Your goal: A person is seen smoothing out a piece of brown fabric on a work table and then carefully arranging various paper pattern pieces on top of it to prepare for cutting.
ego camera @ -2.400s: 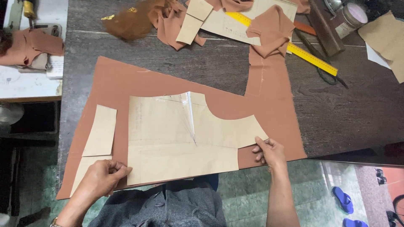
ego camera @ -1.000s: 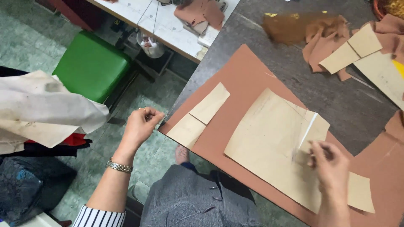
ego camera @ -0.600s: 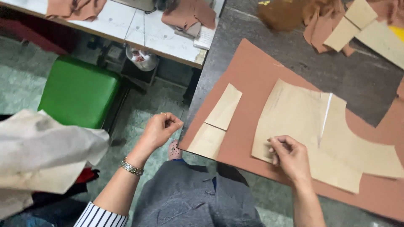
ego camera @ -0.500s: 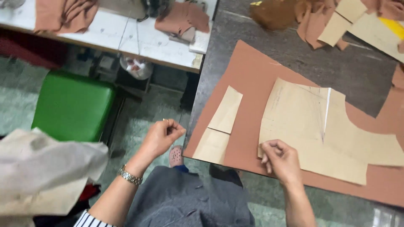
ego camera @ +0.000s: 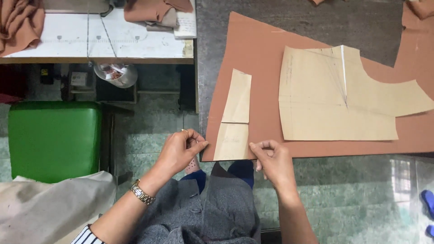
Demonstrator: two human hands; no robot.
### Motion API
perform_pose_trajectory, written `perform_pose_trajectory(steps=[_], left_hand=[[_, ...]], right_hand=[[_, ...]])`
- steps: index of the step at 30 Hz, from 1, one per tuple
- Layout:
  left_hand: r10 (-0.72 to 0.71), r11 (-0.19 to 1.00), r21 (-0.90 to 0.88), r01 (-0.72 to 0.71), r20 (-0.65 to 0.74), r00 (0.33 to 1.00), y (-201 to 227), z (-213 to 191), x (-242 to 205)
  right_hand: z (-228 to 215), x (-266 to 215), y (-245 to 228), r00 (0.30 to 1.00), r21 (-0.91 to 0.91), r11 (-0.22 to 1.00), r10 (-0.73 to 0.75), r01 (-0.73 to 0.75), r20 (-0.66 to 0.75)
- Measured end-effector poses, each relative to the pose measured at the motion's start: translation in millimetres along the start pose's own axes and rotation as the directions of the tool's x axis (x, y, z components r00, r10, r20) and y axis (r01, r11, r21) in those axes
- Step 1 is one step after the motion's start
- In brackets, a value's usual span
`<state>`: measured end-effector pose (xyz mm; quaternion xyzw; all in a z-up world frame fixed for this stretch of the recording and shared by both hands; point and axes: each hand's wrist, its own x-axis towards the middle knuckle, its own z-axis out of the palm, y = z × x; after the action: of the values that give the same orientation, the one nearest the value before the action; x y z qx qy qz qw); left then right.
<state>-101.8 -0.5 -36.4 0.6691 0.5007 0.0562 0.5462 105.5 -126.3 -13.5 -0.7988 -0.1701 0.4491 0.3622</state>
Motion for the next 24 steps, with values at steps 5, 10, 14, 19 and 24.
perform_pose_trajectory(steps=[5, 10, 14, 19, 24], left_hand=[[0.052, 0.999, 0.002, -0.053, 0.025, 0.998, -1, 8, -1], [0.062, 0.998, 0.011, -0.062, 0.045, 0.997, 3, 12, -2], [0.045, 0.999, 0.005, -0.045, 0.045, 0.998, -1, 15, -2], [0.033, 0.993, -0.116, -0.028, 0.048, 0.998, -10, 20, 0], [-0.014, 0.979, -0.201, 0.032, 0.088, 0.996, 1, 16, -8]], right_hand=[[11, -2, 4, 1.000, 0.000, 1.000, -0.006, 0.006, -0.026], [16, 2, 14, 0.998, -0.078, 0.997, -0.019, 0.014, -0.068], [21, 5, 23, 0.997, -0.104, 0.994, -0.025, 0.017, -0.079], [23, 5, 27, 0.993, -0.142, 0.989, -0.056, 0.041, -0.107], [23, 6, 31, 0.992, -0.143, 0.989, -0.057, 0.040, -0.116]])
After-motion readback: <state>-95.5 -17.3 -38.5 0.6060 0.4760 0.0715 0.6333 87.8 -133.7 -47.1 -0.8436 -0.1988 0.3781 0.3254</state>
